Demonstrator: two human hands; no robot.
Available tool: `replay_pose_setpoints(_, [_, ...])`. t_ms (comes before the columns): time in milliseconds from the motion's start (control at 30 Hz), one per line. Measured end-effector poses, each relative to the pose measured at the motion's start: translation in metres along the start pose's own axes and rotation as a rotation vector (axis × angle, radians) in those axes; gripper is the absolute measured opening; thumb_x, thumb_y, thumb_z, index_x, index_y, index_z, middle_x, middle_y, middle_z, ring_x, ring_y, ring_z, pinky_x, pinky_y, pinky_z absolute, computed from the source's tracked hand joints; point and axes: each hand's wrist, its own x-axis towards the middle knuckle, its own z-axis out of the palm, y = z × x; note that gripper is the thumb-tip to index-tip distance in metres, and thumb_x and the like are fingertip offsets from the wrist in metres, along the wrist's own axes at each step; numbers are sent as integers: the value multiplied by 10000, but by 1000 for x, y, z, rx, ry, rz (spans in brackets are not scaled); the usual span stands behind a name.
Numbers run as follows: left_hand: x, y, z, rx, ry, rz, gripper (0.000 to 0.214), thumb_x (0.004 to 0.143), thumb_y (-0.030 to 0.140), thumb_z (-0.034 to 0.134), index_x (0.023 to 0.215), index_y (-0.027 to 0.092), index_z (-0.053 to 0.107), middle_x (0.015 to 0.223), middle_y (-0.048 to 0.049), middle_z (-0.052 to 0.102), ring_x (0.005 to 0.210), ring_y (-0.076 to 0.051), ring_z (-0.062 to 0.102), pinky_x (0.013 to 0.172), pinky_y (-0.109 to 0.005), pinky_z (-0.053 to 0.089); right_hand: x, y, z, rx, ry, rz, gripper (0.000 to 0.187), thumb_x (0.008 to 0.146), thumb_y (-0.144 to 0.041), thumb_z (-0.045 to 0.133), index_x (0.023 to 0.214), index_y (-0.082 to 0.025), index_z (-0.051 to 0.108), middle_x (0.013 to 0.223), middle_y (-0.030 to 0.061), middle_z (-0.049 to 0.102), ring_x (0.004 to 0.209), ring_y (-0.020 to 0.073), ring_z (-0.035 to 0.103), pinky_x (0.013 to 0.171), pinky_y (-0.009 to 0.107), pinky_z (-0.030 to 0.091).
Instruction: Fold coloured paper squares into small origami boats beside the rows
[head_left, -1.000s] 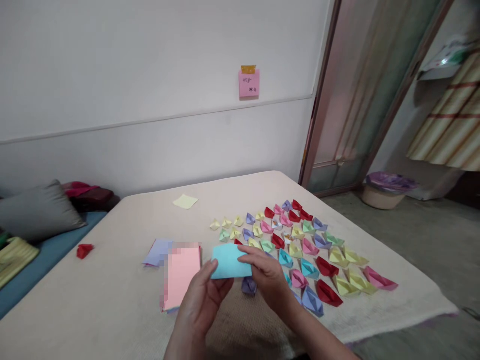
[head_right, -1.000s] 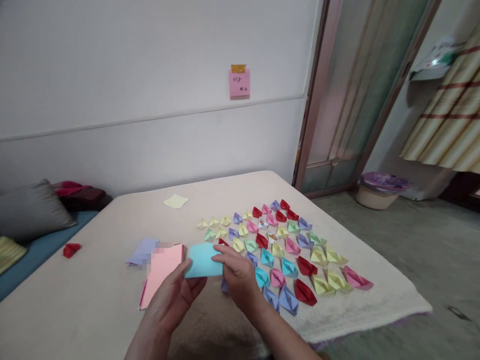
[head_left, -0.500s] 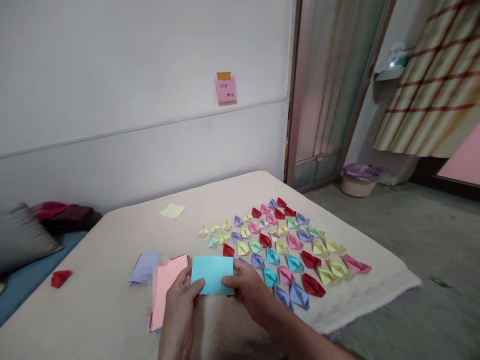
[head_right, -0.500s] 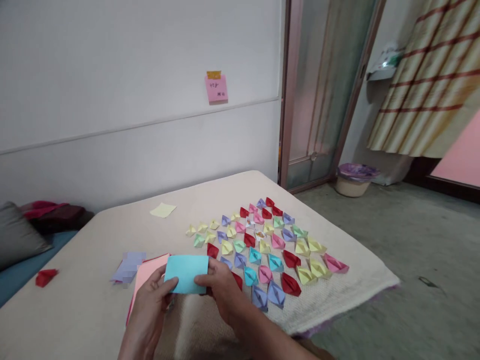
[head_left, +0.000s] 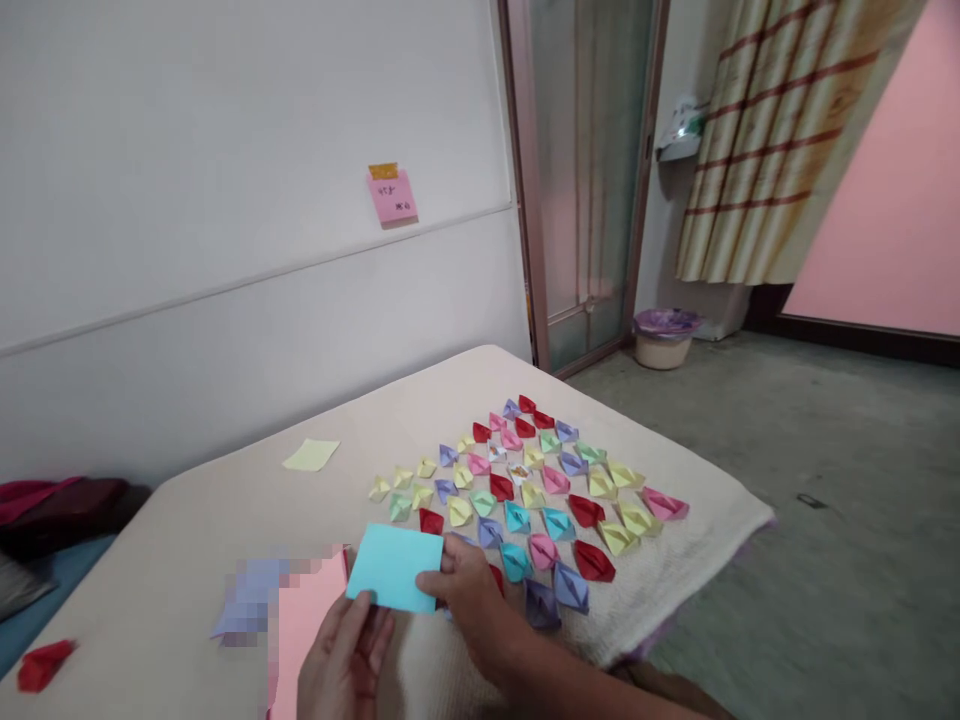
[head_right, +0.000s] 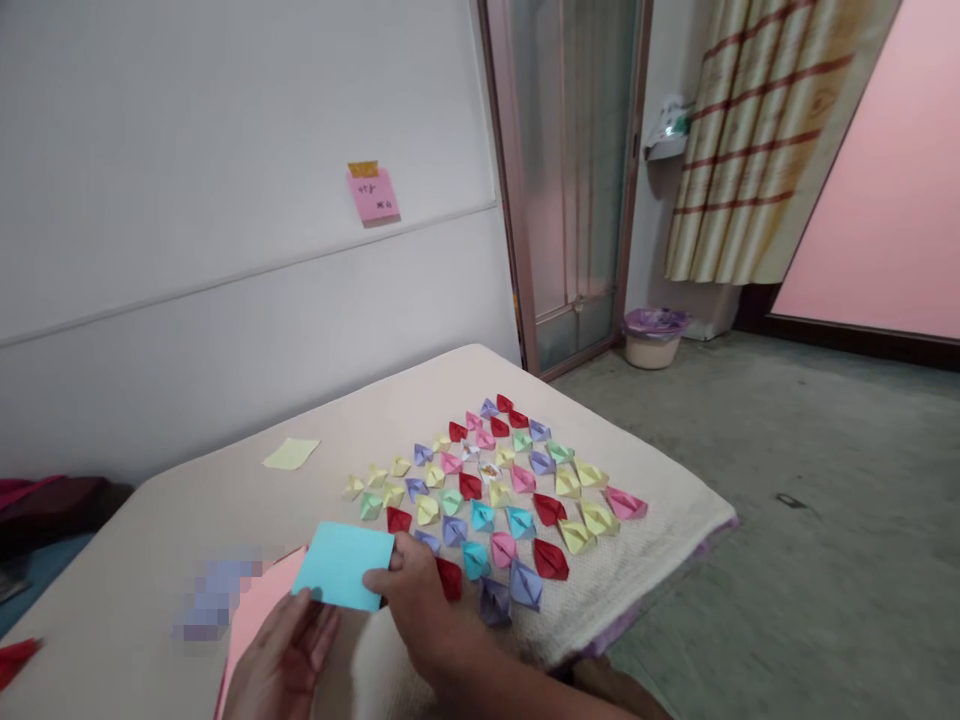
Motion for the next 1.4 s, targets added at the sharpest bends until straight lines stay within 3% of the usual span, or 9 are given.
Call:
replay_pose_setpoints(200, [3,-21,-1,40,-78,-73,191,580,142,764,732,148,648,825,-52,703,788,-194,668,719,-290,563,-5,-1,2,-34,-40,-3,153,587,-81,564,719,-156,545,556,-65,502,489,85,452,486,207,358])
replay_pose_setpoints(433, [8,8,-25,22,-6,98,211,567,211,778,652,149,595,645,17,630,537,-115,574,480,-202,499,-11,15,1,-293,-131,96,127,601,-114,545,719,-160,555,525,-42,589,470,106,538,481,215,388])
replay_pose_setpoints(633, [10,19,-38,-54,97,159,255,532,159,790,638,151,558,582,64,555,480,-69,507,432,-153,452,-15,28,2,-418,-203,121,161,610,-132,548,765,-168,575,533,-43,603,459,99,539,452,195,367])
replay_pose_setpoints(833, [7,10,-30,45,-51,127,269,556,224,805,613,147,554,536,66,500,451,-72,463,410,-179,425,-8,5,-5,-458,-187,46,88,664,-150,531,700,-155,611,556,-24,618,495,95,549,482,196,380])
replay_pose_setpoints(967, [5,2,-22,86,-2,129,291,517,226,830,691,140,614,620,55,539,513,-62,490,444,-143,426,2,-10,-15,-418,-98,-30,98,724,-232,540,702,-160,601,577,-16,622,523,107,569,483,199,368])
replay_pose_setpoints(1167, [2,-5,-15,218,-90,123,290,602,359,775,685,129,620,596,45,497,531,-76,462,514,-182,458,9,-22,-20,-429,-41,-5,211,724,-357,592,738,-146,602,663,22,662,522,110,563,468,204,365])
replay_pose_setpoints(1400, [-5,-5,-11,331,-132,209,295,680,366,701,593,154,515,583,62,391,543,-86,413,542,-207,471,4,-25,-16,-539,-97,-7,243,764,-393,564,792,-156,604,387,-89,458,332,72,379,400,200,267])
